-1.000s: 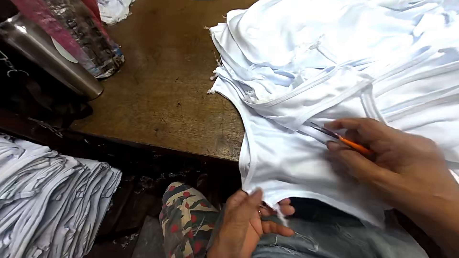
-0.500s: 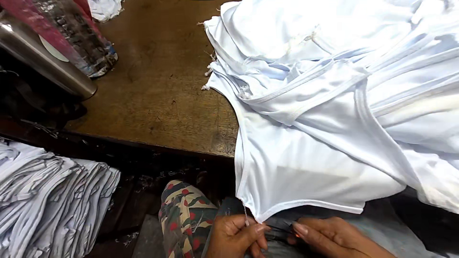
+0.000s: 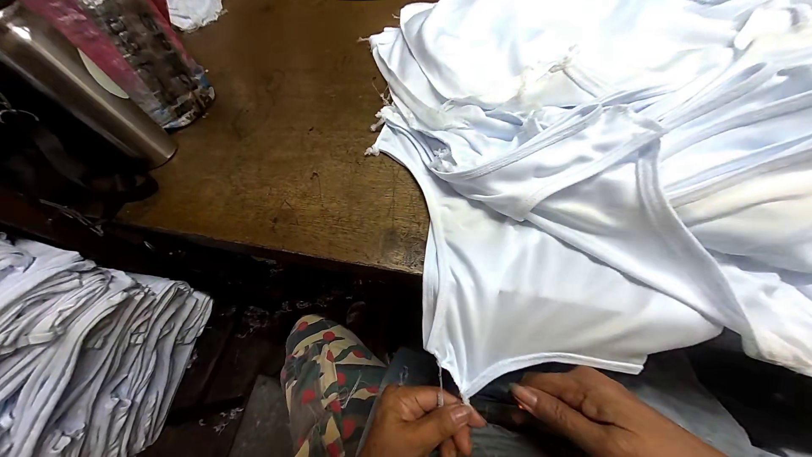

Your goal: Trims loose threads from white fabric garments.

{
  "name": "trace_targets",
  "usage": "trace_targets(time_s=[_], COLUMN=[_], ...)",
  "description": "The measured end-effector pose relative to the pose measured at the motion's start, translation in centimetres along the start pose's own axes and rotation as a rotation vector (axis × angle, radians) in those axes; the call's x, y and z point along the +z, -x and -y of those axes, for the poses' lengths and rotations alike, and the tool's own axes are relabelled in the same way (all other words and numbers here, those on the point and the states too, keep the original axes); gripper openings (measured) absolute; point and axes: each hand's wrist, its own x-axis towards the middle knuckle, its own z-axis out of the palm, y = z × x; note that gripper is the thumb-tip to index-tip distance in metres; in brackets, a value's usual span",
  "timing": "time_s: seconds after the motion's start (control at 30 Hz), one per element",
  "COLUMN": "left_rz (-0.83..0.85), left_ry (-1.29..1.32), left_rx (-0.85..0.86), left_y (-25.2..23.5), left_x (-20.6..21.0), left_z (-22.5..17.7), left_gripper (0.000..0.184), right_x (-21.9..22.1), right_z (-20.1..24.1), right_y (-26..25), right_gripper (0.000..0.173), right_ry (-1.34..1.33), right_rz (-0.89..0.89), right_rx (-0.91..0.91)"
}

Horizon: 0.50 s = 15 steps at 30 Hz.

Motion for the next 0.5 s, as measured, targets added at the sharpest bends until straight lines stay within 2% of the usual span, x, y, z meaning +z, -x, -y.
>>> trace_targets(time_s=[0.27, 0.4, 0.5], left_rz=[0.017, 0.011, 0.013], left_ry=[0.007, 0.002, -0.025], left_rx=[-0.019, -0.033, -0.025], left_y=[0.0, -0.1, -0.1], left_x=[-0.1, -0.1, -0.2], left_z=[0.0, 0.1, 0.0], left_gripper=[0.023, 0.023, 0.025], right_x=[1.0, 1.3, 1.5], right_z=[0.3, 0.2, -0.4], right_y=[-1.2, -1.4, -1.3], right_gripper=[0.047, 0.048, 0.047], right_ry=[0.051, 0.196, 0.098], right_rz=[-0.008, -0.077, -0.102], right_rx=[-0.038, -0.086, -0.068])
